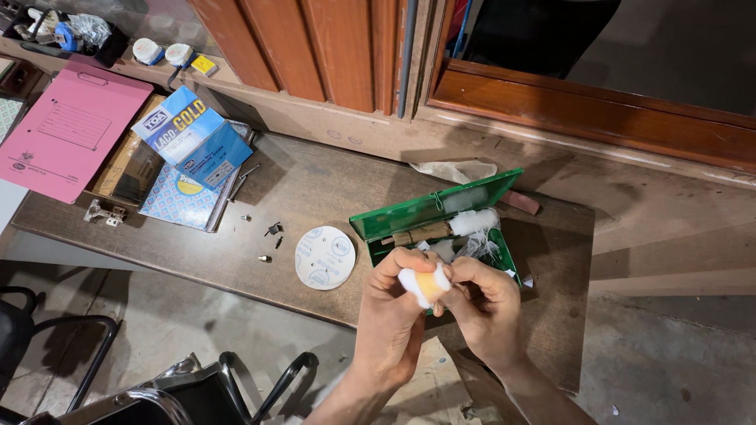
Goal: The person takes a roll of gauze bandage from a green first aid box on the workbench, unwinds and wraps the gauze around their own hand and fingers, secures the wrap, then closes the first aid box lid.
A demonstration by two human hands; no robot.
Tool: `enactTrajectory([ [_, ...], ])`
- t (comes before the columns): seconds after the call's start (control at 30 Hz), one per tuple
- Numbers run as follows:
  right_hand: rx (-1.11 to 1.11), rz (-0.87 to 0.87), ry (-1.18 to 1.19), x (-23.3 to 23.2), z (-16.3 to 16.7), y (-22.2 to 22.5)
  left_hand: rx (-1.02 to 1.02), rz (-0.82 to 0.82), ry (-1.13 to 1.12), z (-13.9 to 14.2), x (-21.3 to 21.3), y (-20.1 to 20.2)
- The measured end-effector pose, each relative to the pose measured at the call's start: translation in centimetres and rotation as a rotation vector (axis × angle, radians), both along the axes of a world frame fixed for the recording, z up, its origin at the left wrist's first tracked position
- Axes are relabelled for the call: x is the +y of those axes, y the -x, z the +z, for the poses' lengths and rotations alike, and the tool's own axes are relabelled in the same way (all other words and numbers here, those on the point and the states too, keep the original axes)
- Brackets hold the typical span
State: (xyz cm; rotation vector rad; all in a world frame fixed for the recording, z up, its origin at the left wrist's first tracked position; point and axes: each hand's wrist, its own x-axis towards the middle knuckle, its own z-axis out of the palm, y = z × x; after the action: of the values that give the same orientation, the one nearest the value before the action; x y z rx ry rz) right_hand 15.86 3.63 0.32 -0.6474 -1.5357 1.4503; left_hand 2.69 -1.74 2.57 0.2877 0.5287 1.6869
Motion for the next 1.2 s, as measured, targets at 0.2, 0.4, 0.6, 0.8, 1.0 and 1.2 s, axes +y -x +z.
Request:
enactTrajectory([
  [0.2, -0.192, -0.183, -0.292, 0.5, 0.9, 0.1, 0.081, 0.001, -0.049, 0.7, 0.2, -0.3],
  [0.4, -0.245, -0.291, -0.635, 2.0, 1.8, -0.8, 0.364, -0.153, 0.006, 1.2, 0.1, 0.6],
  [0.6, -0.381, -0.217, -0.758, 1.8, 3.0, -2.8, 0.586, -0.323, -0.086, 1.9, -0.1, 2.5],
  [0.8, -0.276, -0.015, -0.318, 1.5, 5.2, -3.8, 0.928, -0.174, -0.283, 3.1, -0.9, 2.8],
  [1.0, -0.376, 0.357, -0.111, 3.7, 7.9, -4.7, 1.022, -0.112, -0.385, 3.2, -1.1, 2.8],
  [1.2, -0.455, 0.667, -0.017, 5.8, 9.9, -4.3, 1.184, -0.105, -0.451, 3.2, -1.8, 3.1],
])
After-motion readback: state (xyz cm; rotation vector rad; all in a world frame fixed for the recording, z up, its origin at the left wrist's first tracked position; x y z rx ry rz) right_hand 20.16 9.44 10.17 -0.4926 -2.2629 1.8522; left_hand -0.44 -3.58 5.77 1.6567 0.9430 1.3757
